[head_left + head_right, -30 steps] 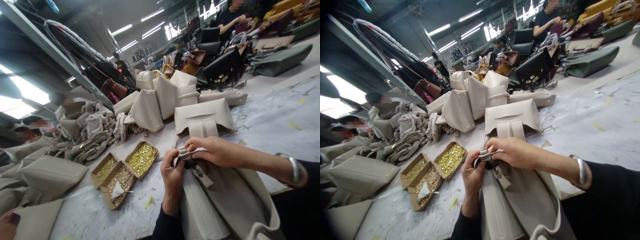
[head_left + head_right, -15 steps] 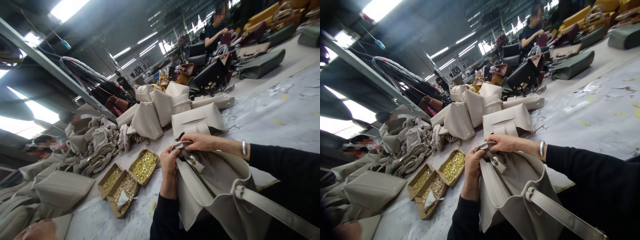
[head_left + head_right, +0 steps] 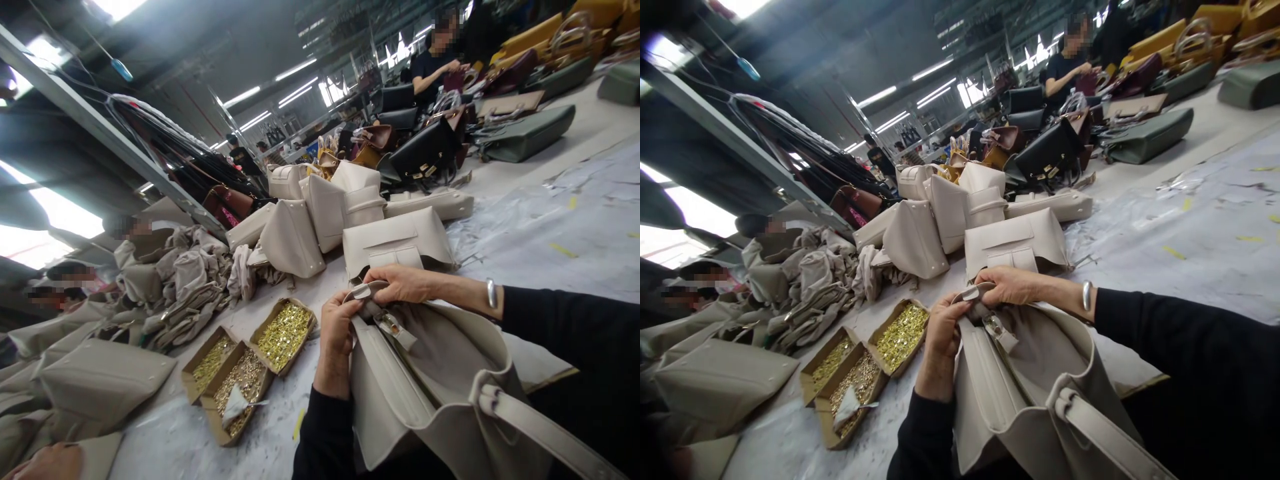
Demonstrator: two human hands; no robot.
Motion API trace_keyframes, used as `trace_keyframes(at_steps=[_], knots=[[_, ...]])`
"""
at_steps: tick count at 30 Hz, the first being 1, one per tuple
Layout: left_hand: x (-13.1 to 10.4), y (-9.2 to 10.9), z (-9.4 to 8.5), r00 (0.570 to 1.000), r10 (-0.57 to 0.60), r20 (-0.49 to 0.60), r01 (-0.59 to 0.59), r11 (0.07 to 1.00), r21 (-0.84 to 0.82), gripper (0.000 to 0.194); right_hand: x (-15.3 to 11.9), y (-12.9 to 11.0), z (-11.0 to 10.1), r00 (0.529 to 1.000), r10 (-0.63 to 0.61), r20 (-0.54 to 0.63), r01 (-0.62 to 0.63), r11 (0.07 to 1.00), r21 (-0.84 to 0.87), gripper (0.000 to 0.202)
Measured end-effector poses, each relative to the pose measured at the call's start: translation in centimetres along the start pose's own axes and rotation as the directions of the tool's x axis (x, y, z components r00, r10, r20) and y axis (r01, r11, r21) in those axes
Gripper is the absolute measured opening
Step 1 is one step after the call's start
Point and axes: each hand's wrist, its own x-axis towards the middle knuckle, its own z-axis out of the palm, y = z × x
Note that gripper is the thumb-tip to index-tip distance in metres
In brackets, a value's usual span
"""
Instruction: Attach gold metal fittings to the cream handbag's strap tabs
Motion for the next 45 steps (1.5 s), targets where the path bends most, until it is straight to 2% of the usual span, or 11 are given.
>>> trace_keyframes(at_steps=[8, 18, 22, 29, 32, 34, 39, 43, 45], knots=[[-0.2, -0.2, -0.4, 1.000, -0.015, 0.009, 0.016, 0.998, -0.063, 0.034, 0.2, 0.2, 0.4, 1.000, 0.009, -0.005, -0.009, 1.000, 0.014, 0.031], [-0.6, -0.7, -0.3, 1.000, -0.015, -0.028, 0.012, 0.996, -0.086, 0.031, 0.2, -0.3, 1.2, 0.996, -0.038, -0.077, 0.021, 0.978, -0.206, 0.025], [-1.1, -0.4, -0.3, 1.000, 0.020, -0.007, -0.020, 1.000, 0.006, 0.032, -0.3, -0.6, 1.3, 0.994, -0.046, -0.095, 0.021, 0.969, -0.248, 0.022], [-1.6, 0.1, -0.3, 0.993, 0.111, 0.040, -0.117, 0.964, 0.239, 0.042, -0.4, -0.5, 1.2, 0.996, 0.005, -0.090, -0.019, 0.988, -0.153, 0.023], [-1.6, 0.1, -0.3, 0.979, 0.199, 0.044, -0.202, 0.915, 0.350, 0.041, -0.3, -0.5, 1.2, 0.993, -0.030, -0.114, 0.015, 0.992, -0.128, 0.022], [-1.8, 0.0, -0.3, 0.965, 0.263, 0.018, -0.244, 0.865, 0.438, 0.033, -0.3, -0.4, 1.2, 0.991, -0.065, -0.119, 0.052, 0.992, -0.115, 0.022], [-2.3, -0.4, -0.2, 0.908, 0.414, -0.063, -0.284, 0.719, 0.634, 0.022, -0.4, -0.2, 1.4, 0.987, -0.126, -0.104, 0.111, 0.985, -0.135, 0.028], [-2.5, -0.5, -0.2, 0.862, 0.507, -0.012, -0.327, 0.574, 0.751, 0.013, -0.6, -0.4, 1.4, 0.967, -0.226, -0.117, 0.202, 0.962, -0.184, 0.029], [-2.6, -0.5, -0.2, 0.848, 0.529, 0.017, -0.335, 0.511, 0.791, 0.014, -0.6, -0.4, 1.4, 0.949, -0.286, -0.133, 0.256, 0.944, -0.207, 0.022]])
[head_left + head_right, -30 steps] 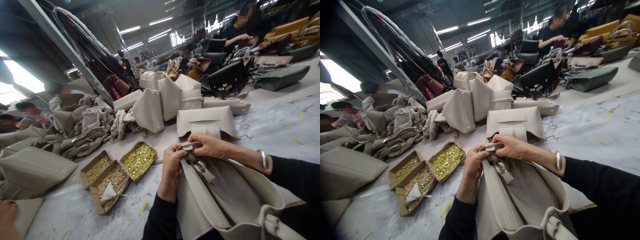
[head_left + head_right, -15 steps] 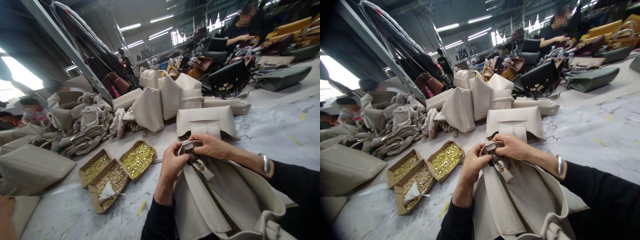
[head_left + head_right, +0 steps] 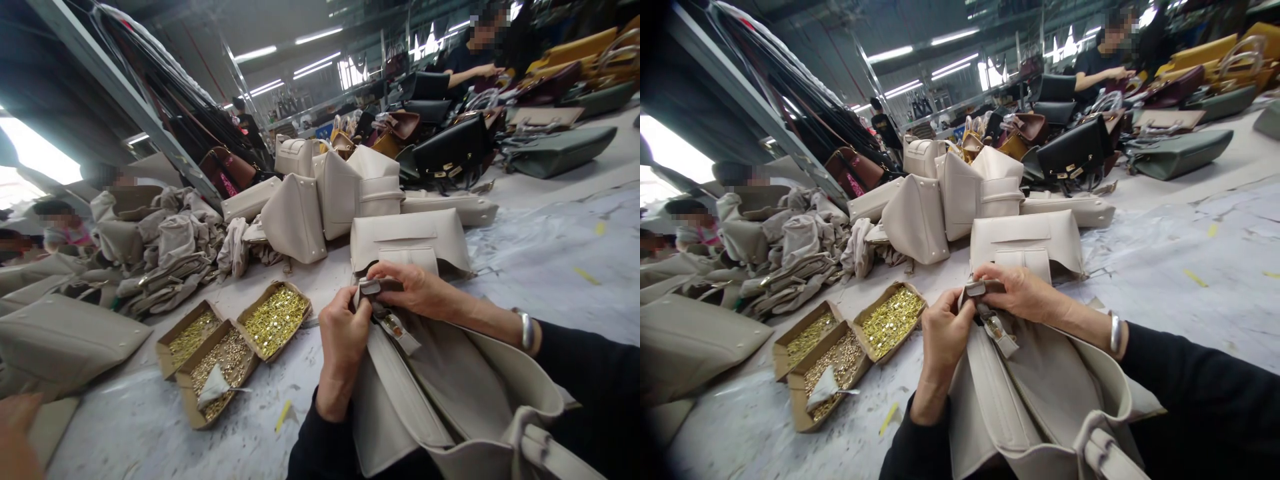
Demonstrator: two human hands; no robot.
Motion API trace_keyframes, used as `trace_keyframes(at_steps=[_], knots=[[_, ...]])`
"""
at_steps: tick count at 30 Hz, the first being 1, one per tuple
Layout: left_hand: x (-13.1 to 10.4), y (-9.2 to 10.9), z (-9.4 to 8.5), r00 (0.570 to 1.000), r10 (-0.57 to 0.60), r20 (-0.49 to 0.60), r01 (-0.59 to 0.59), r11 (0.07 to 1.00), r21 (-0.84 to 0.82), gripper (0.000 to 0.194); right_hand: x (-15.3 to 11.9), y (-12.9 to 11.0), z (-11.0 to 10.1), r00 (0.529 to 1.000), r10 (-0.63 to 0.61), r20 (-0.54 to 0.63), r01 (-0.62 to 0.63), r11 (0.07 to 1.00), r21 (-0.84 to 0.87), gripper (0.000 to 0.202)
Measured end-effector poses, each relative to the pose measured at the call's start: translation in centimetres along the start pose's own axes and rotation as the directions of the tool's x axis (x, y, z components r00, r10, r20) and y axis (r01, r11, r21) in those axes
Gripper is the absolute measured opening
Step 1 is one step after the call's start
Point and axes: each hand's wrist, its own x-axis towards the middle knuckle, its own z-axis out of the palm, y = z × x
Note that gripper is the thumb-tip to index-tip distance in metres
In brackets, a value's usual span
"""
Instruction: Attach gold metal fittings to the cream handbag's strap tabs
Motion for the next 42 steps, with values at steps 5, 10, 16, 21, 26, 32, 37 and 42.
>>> trace_keyframes(at_steps=[5, 10, 16, 21, 26, 32, 37, 42], knots=[[0.2, 0.0, -0.1, 0.999, 0.031, 0.039, -0.032, 0.999, 0.025, 0.020, 0.0, 0.5, 0.6, 0.994, 0.003, -0.108, -0.003, 1.000, 0.001, 0.019], [0.6, -0.4, -0.2, 0.995, -0.013, 0.099, 0.022, 0.995, -0.096, 0.022, 0.2, 0.8, 1.1, 0.986, 0.098, -0.132, -0.095, 0.995, 0.028, 0.029], [1.0, -1.1, -0.2, 0.986, -0.051, 0.160, 0.084, 0.976, -0.201, 0.023, 0.6, 0.7, 0.8, 0.983, 0.143, -0.114, -0.140, 0.990, 0.028, 0.031], [0.9, -0.9, -0.1, 0.986, -0.076, 0.150, 0.103, 0.977, -0.185, 0.020, 0.7, 0.9, 1.1, 0.973, 0.171, -0.153, -0.170, 0.985, 0.020, 0.032], [0.7, -0.6, -0.8, 0.991, -0.040, 0.131, 0.035, 0.999, 0.041, 0.018, 0.9, 0.5, 1.6, 0.961, 0.183, -0.208, -0.197, 0.979, -0.048, 0.027], [1.0, 1.1, -1.7, 0.988, 0.020, 0.153, -0.060, 0.963, 0.262, 0.015, 0.7, 0.2, 2.1, 0.946, 0.188, -0.262, -0.223, 0.969, -0.109, 0.024], [1.0, 3.3, -1.7, 0.984, 0.057, 0.169, -0.159, 0.708, 0.688, 0.011, 0.5, 0.0, 2.4, 0.939, 0.196, -0.284, -0.245, 0.958, -0.147, 0.023], [1.7, 4.5, -1.4, 0.949, -0.003, 0.316, -0.285, 0.421, 0.861, 0.022, 0.3, -0.3, 2.6, 0.938, 0.187, -0.292, -0.247, 0.952, -0.182, 0.023]])
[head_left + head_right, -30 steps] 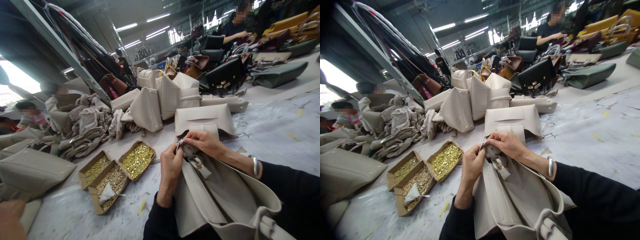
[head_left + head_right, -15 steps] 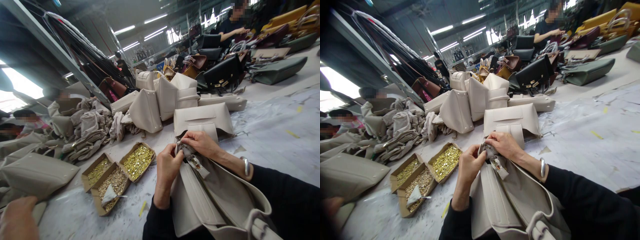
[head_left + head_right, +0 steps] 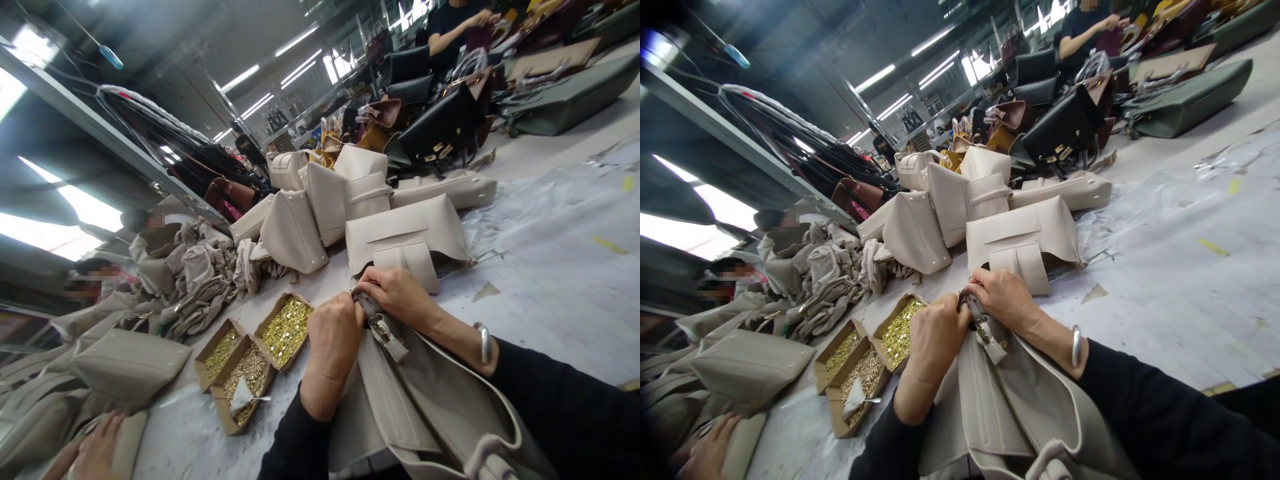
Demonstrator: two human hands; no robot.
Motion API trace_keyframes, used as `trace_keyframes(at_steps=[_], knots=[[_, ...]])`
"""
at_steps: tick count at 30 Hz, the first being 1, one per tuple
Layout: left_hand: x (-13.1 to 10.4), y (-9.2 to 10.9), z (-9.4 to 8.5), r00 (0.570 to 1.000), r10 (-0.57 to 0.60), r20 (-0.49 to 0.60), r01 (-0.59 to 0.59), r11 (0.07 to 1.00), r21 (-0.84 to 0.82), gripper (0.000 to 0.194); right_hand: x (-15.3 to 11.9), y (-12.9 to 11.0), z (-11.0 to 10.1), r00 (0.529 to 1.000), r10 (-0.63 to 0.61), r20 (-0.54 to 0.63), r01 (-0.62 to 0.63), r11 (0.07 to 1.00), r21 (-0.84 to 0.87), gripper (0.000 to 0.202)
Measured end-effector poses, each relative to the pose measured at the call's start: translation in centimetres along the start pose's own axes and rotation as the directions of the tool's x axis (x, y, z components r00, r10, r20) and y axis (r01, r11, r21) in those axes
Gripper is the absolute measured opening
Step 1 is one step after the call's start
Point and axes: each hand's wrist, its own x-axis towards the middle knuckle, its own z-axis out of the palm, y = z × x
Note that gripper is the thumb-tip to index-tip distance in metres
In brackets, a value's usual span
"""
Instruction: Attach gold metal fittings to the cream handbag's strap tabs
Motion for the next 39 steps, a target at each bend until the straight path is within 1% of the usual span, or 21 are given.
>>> trace_keyframes(at_steps=[2, 4, 10, 13, 15, 16, 17, 19, 20, 22, 24, 26, 29, 32, 34, 35, 37, 39], knots=[[0.3, 0.1, -0.2, 0.998, 0.045, 0.047, -0.048, 0.997, 0.056, 0.024, 0.0, 0.0, 0.1, 1.000, -0.002, -0.010, 0.002, 1.000, -0.013, 0.023], [0.5, 0.1, -0.2, 0.995, 0.072, 0.071, -0.078, 0.994, 0.082, 0.024, 0.0, 0.2, 0.2, 1.000, -0.009, -0.009, 0.009, 1.000, -0.015, 0.023], [0.7, 0.1, 0.1, 0.993, 0.086, 0.075, -0.092, 0.992, 0.082, 0.024, 0.1, 0.8, 0.3, 1.000, -0.025, 0.006, 0.025, 0.999, 0.025, 0.021], [0.9, -0.1, 0.6, 0.998, 0.053, 0.045, -0.053, 0.999, -0.009, 0.023, 0.0, 1.0, 0.3, 0.999, -0.032, 0.010, 0.031, 0.996, 0.080, 0.023], [1.0, -0.4, 1.0, 1.000, -0.006, 0.017, 0.009, 0.987, -0.158, 0.023, -0.1, 1.1, 0.2, 0.999, -0.033, 0.012, 0.031, 0.990, 0.135, 0.024], [1.1, -0.6, 1.3, 0.999, -0.041, 0.010, 0.042, 0.964, -0.261, 0.024, -0.1, 1.3, 0.1, 0.999, -0.030, 0.011, 0.028, 0.986, 0.166, 0.025], [1.1, -0.7, 1.5, 0.997, -0.072, 0.009, 0.070, 0.924, -0.375, 0.024, -0.1, 1.4, 0.1, 1.000, -0.028, 0.012, 0.025, 0.979, 0.201, 0.025], [1.2, -0.8, 2.0, 0.993, -0.114, 0.029, 0.109, 0.798, -0.593, 0.024, 0.1, 1.9, 0.0, 0.999, -0.026, 0.020, 0.019, 0.956, 0.294, 0.025], [1.3, -0.8, 2.2, 0.991, -0.127, 0.043, 0.123, 0.727, -0.676, 0.024, 0.3, 2.3, 0.0, 0.999, -0.018, 0.032, 0.005, 0.933, 0.359, 0.024], [1.5, -0.5, 2.6, 0.985, -0.161, 0.064, 0.151, 0.616, -0.773, 0.022, 0.7, 3.0, 0.1, 0.998, 0.011, 0.069, -0.043, 0.870, 0.491, 0.026], [1.8, -0.2, 2.8, 0.977, -0.194, 0.083, 0.178, 0.544, -0.820, 0.022, 1.2, 3.8, 0.3, 0.993, 0.046, 0.108, -0.100, 0.815, 0.571, 0.032], [2.1, 0.1, 3.0, 0.973, -0.204, 0.109, 0.195, 0.472, -0.860, 0.021, 1.5, 4.3, 0.5, 0.989, 0.067, 0.132, -0.133, 0.797, 0.590, 0.037], [2.2, 0.1, 3.3, 0.971, -0.179, 0.160, 0.213, 0.341, -0.916, 0.015, 1.4, 4.2, 0.6, 0.988, 0.078, 0.137, -0.144, 0.801, 0.581, 0.038], [2.0, -0.2, 3.6, 0.966, -0.163, 0.200, 0.234, 0.227, -0.946, 0.010, 1.0, 3.3, 0.5, 0.994, 0.066, 0.083, -0.101, 0.838, 0.537, 0.032], [1.7, -0.3, 3.9, 0.958, -0.165, 0.236, 0.257, 0.121, -0.959, 0.014, 0.8, 2.9, 0.6, 0.997, 0.048, 0.061, -0.073, 0.853, 0.517, 0.030], [1.6, -0.4, 4.0, 0.953, -0.162, 0.257, 0.268, 0.053, -0.962, 0.018, 0.8, 2.8, 0.6, 0.996, 0.046, 0.071, -0.076, 0.846, 0.528, 0.031], [1.5, -0.5, 4.3, 0.945, -0.145, 0.293, 0.281, -0.096, -0.955, 0.026, 1.0, 2.8, 0.8, 0.987, 0.071, 0.145, -0.144, 0.792, 0.593, 0.035], [1.4, -0.6, 4.6, 0.939, -0.110, 0.327, 0.296, -0.226, -0.928, 0.031, 1.2, 3.0, 1.2, 0.960, 0.126, 0.248, -0.263, 0.701, 0.662, 0.044]])
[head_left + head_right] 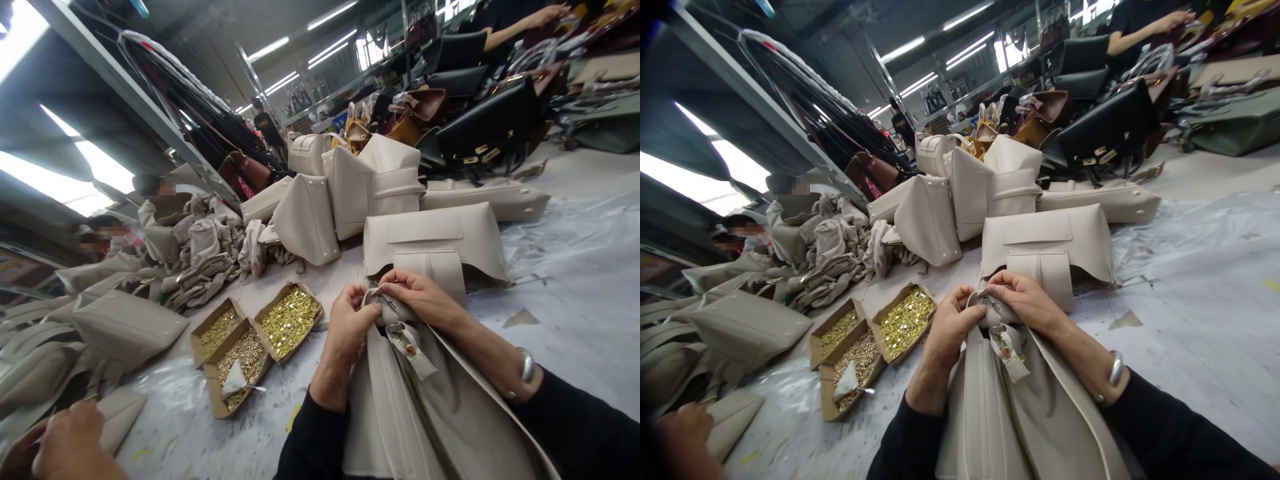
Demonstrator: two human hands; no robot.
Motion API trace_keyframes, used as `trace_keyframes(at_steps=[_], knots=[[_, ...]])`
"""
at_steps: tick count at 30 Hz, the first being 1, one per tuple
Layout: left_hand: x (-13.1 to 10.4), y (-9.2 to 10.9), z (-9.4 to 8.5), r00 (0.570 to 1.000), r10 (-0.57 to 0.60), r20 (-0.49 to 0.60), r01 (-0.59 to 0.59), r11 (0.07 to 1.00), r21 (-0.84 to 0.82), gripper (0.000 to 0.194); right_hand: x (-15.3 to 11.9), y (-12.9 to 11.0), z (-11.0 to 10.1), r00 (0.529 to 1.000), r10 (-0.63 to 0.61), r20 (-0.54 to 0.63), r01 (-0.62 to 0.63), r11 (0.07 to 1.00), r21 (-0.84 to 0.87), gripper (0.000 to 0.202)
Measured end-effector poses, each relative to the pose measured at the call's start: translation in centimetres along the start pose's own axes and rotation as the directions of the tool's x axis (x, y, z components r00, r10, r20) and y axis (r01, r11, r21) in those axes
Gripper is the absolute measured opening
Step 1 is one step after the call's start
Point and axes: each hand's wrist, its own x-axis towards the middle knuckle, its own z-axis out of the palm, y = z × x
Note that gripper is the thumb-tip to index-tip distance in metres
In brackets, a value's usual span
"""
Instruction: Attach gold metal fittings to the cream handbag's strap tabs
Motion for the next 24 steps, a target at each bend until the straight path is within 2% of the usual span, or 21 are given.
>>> trace_keyframes(at_steps=[3, 6, 8, 11, 14, 18, 21, 24], knots=[[0.3, -0.6, -0.3, 0.997, -0.064, 0.039, 0.069, 0.989, -0.129, 0.036, 0.3, 0.5, 0.2, 0.990, 0.139, 0.021, -0.141, 0.981, 0.134, 0.056], [0.7, -1.2, -0.8, 0.995, -0.087, 0.053, 0.096, 0.974, -0.207, 0.042, 0.3, 0.8, 0.6, 0.980, 0.197, 0.012, -0.196, 0.960, 0.200, 0.061], [1.0, -1.6, -1.2, 0.996, -0.079, 0.045, 0.087, 0.971, -0.225, 0.046, 0.4, 0.7, 0.9, 0.982, 0.190, -0.003, -0.186, 0.963, 0.197, 0.062], [1.0, -1.7, -2.2, 0.998, -0.058, 0.039, 0.066, 0.973, -0.219, 0.047, 1.2, 0.4, 1.5, 0.994, 0.112, -0.012, -0.110, 0.988, 0.109, 0.060], [0.7, -1.6, -3.6, 0.999, -0.043, 0.007, 0.043, 0.971, -0.236, 0.041, 2.7, 0.5, 2.6, 0.996, 0.077, 0.048, -0.079, 0.996, 0.040, 0.060], [0.5, -1.7, -5.4, 0.999, -0.009, -0.051, -0.005, 0.960, -0.279, 0.042, 4.8, 1.0, 4.6, 0.985, 0.107, 0.133, -0.110, 0.994, 0.013, 0.067], [1.0, -2.2, -6.0, 0.996, 0.023, -0.089, -0.043, 0.972, -0.231, 0.042, 5.8, 1.2, 5.7, 0.981, 0.113, 0.159, -0.107, 0.993, -0.041, 0.071], [1.6, -2.8, -5.9, 0.980, 0.066, -0.185, -0.094, 0.985, -0.147, 0.032, 6.0, 1.3, 6.0, 0.986, 0.076, 0.148, -0.056, 0.989, -0.133, 0.070]])
